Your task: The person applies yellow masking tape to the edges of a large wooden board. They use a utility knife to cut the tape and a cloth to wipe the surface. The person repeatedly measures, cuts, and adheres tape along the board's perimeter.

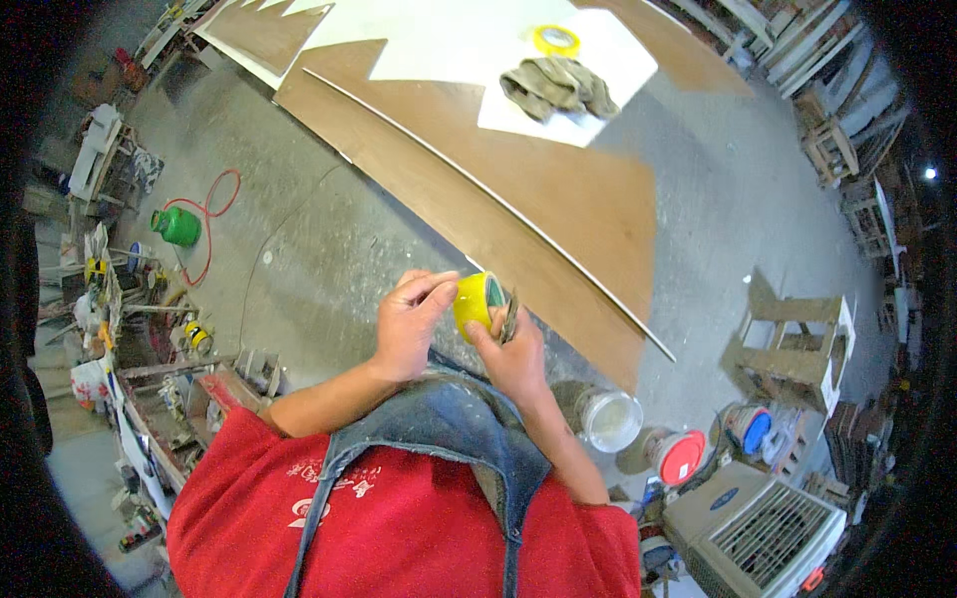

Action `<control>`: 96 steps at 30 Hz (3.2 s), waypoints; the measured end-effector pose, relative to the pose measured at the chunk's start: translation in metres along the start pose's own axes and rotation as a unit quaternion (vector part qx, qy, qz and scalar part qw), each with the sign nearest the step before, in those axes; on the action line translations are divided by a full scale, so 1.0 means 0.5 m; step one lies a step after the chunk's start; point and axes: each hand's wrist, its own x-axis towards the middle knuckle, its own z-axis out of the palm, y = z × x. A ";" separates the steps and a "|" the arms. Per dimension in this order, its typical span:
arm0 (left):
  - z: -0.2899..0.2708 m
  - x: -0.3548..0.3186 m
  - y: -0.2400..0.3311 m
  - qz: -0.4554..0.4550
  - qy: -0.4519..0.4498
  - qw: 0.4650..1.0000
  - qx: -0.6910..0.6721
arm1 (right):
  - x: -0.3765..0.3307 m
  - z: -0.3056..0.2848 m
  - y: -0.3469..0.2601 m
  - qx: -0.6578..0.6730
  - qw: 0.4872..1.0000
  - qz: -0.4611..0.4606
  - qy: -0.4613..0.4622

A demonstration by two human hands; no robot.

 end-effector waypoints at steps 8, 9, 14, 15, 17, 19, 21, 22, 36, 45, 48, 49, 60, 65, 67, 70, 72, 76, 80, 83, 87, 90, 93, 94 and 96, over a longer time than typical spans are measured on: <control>-0.197 0.176 0.015 -0.194 -0.032 0.951 -0.239 | 0.173 0.231 -0.125 -0.191 0.906 -0.375 0.047; -0.224 0.199 0.018 -0.190 -0.037 0.953 -0.232 | 0.204 0.265 -0.142 -0.192 0.897 -0.396 0.050; -0.337 0.288 0.015 -0.220 -0.061 0.947 -0.225 | 0.313 0.387 -0.111 0.094 0.992 -0.051 0.070; -0.352 0.305 0.018 -0.195 -0.062 0.958 -0.202 | 0.341 0.382 -0.132 0.096 0.992 0.007 0.086; -0.377 0.343 0.022 -0.149 -0.066 0.974 -0.157 | 0.423 0.371 -0.127 0.189 0.975 0.058 0.106; -0.402 0.374 0.008 -0.103 -0.038 0.986 -0.122 | 0.520 0.365 -0.125 0.405 0.894 0.148 0.120; -0.448 0.429 0.010 -0.078 -0.043 0.994 -0.061 | 0.630 0.343 -0.039 0.462 0.861 0.191 0.097; -0.475 0.454 -0.004 -0.041 -0.032 0.999 -0.010 | 0.680 0.340 -0.010 0.500 0.834 0.218 0.080; -0.741 0.952 0.001 0.219 -0.039 0.799 0.559 | 0.823 0.343 -0.008 -0.367 0.918 0.104 0.109; -0.769 1.220 -0.056 0.273 -0.231 0.706 0.611 | 0.624 0.389 -0.022 -0.094 0.900 0.098 0.413; -0.790 1.229 -0.053 0.313 -0.282 0.723 0.547 | 0.540 0.471 -0.021 0.151 0.870 0.121 0.453; -0.795 1.227 -0.049 0.321 -0.290 0.718 0.545 | 0.522 0.498 -0.020 0.203 0.851 0.136 0.464; -0.889 1.104 0.115 0.336 -0.287 0.762 0.474 | 0.534 0.519 -0.028 0.572 0.680 0.067 0.453; -0.949 1.027 0.101 0.325 -0.232 0.800 0.449 | 0.485 0.443 0.059 0.614 0.613 0.069 0.493; -0.979 1.006 0.080 0.320 -0.206 0.813 0.440 | 0.464 0.445 0.062 0.612 0.607 0.074 0.502; -1.016 0.996 0.059 0.323 -0.189 0.827 0.420 | 0.403 0.420 0.055 0.613 0.612 0.034 0.499; -1.041 0.994 0.058 0.301 -0.188 0.839 0.412 | 0.355 0.408 0.028 0.606 0.597 0.002 0.525; -1.111 1.010 0.050 0.236 -0.134 0.889 0.369 | 0.235 0.358 0.052 0.548 0.593 -0.038 0.588; -1.172 1.038 -0.010 0.004 -0.148 0.961 0.232 | 0.187 0.398 0.019 0.487 0.697 -0.047 0.524; -1.232 1.047 -0.089 -0.086 -0.152 0.977 0.126 | 0.156 0.419 0.057 0.607 0.647 -0.130 0.443; -1.257 1.026 -0.107 -0.134 -0.194 0.967 0.093 | 0.165 0.494 -0.056 0.540 0.561 -0.059 0.624; -1.254 1.115 -0.101 -0.180 -0.286 0.941 -0.020 | 0.162 0.516 -0.091 0.527 0.540 -0.063 0.653; -1.251 1.137 -0.114 -0.225 -0.311 0.913 -0.137 | 0.140 0.531 -0.100 0.520 0.546 -0.067 0.653; -1.251 1.137 -0.126 -0.235 -0.291 0.914 -0.160 | 0.136 0.533 -0.105 0.516 0.550 -0.066 0.653; -1.231 1.133 -0.130 -0.274 -0.246 0.905 -0.212 | 0.136 0.539 -0.133 0.519 0.530 -0.049 0.669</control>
